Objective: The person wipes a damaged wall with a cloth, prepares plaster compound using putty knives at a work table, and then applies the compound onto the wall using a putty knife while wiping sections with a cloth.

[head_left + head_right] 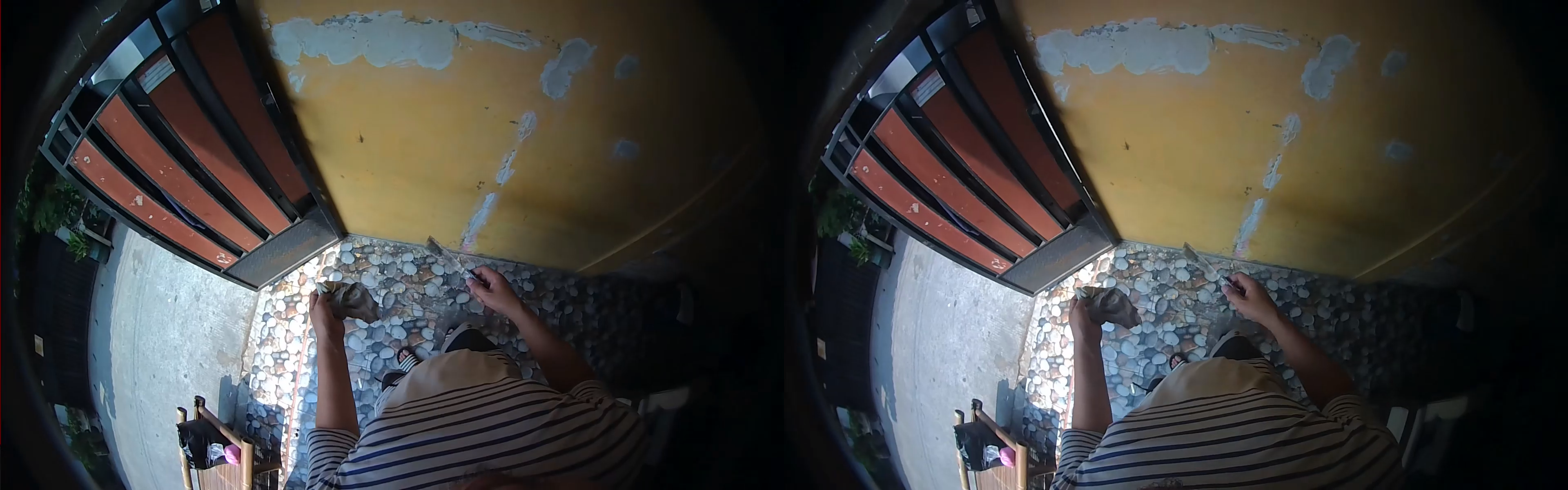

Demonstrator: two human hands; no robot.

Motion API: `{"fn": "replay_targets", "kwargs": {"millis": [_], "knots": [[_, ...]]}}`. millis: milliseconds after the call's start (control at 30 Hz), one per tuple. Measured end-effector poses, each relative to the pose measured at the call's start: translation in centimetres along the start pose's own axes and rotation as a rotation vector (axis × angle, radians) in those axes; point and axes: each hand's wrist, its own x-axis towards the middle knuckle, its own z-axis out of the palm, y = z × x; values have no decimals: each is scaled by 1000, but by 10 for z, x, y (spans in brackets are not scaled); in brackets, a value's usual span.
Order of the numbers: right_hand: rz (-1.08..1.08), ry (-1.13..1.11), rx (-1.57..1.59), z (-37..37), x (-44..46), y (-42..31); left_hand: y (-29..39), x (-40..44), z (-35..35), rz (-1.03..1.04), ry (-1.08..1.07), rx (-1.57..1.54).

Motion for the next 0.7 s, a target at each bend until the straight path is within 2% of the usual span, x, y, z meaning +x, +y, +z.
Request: {"fn": "replay_targets", "kwargs": {"millis": [33, 67, 133, 267, 400, 533, 600, 700], "knots": [[-84, 28, -9, -4, 10, -11, -5, 11, -7, -19, 21, 9], [-75, 36, -7, -4, 24, -21, -11, 21, -14, -38, 44, 18], [-367, 271, 53, -4, 56, -39, -19, 32, -21, -76, 44, 24], [-208, 307, -127, -15, 129, -62, -33, 63, -29, -139, 61, -72], [-475, 529, -418, -29, 199, -122, -9, 82, -14, -144, 108, -18], [-718, 614, -583, -66, 247, -211, 22, 117, 5, -57, 157, 55], [-697, 607, -525, -76, 265, -241, 33, 134, 23, 0, 176, 74], [-849, 600, -684, -97, 295, -272, 38, 170, 47, 21, 137, 119]]}}
